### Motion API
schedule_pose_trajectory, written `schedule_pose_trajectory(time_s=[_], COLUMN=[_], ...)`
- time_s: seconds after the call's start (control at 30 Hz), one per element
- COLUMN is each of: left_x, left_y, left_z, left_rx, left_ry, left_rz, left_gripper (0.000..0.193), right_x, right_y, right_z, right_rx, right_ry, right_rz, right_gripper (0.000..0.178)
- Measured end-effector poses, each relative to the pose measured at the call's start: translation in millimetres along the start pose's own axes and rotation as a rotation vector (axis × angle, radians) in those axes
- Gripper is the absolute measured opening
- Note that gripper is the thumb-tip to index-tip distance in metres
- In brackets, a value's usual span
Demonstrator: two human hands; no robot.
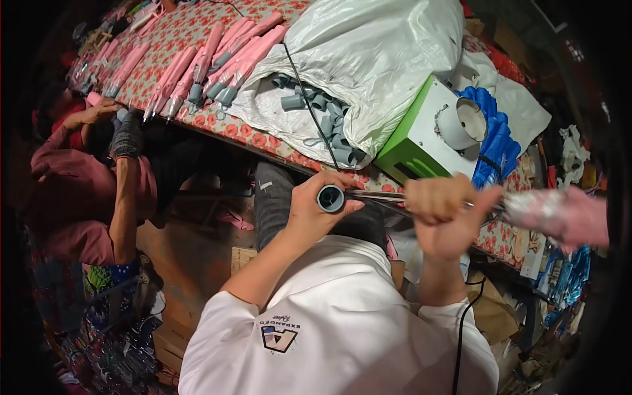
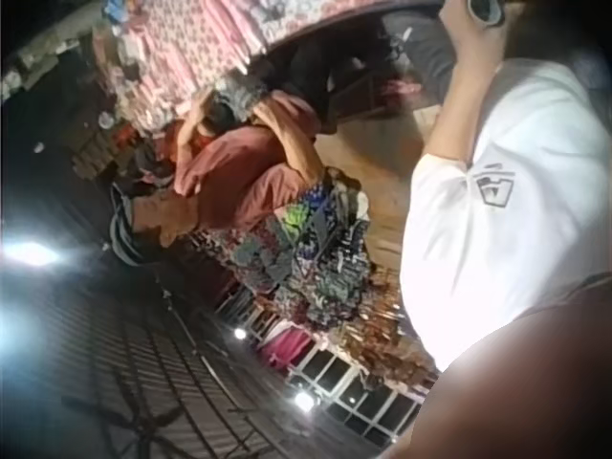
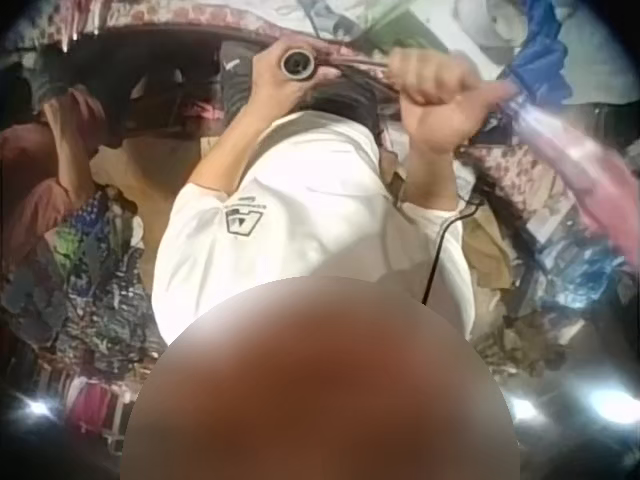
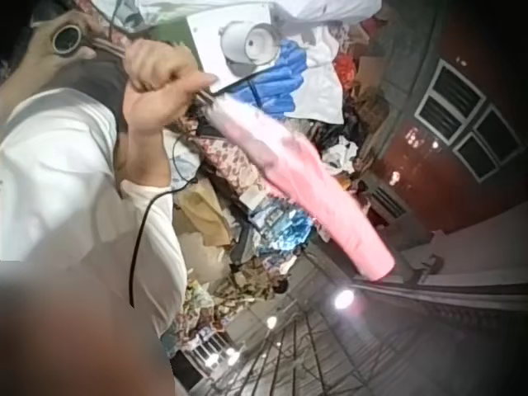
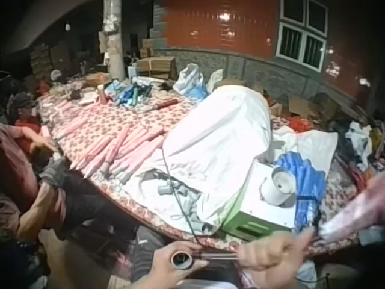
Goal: Assembling umbrellas by attaching the fabric covers to the metal frames using a small mechanical press.
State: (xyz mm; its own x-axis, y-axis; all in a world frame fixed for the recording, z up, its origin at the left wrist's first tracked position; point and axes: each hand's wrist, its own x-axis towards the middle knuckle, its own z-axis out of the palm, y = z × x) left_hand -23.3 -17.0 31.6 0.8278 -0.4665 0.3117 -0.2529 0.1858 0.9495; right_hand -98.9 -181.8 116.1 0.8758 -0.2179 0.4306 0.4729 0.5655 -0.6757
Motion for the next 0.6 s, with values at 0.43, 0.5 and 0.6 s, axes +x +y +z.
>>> schedule_pose_trajectory(time_s=[0.43,0.5,0.6], left_x=[-8,-8,-8], left_y=[-6,-8,-9], left_z=[8,7,9], left_rx=[0.232,0.291,0.280], left_ry=[-0.100,-0.086,-0.073], left_rz=[0.079,0.105,0.005], left_gripper=[0.031,0.030,0.028], right_x=[-6,-5,2], right_y=[20,23,34], right_z=[37,39,53], right_rx=[-0.281,-0.291,-0.443], right_ry=[0.084,0.141,0.316], right_rz=[0.052,0.086,0.090], right_gripper=[0.059,0.055,0.046])
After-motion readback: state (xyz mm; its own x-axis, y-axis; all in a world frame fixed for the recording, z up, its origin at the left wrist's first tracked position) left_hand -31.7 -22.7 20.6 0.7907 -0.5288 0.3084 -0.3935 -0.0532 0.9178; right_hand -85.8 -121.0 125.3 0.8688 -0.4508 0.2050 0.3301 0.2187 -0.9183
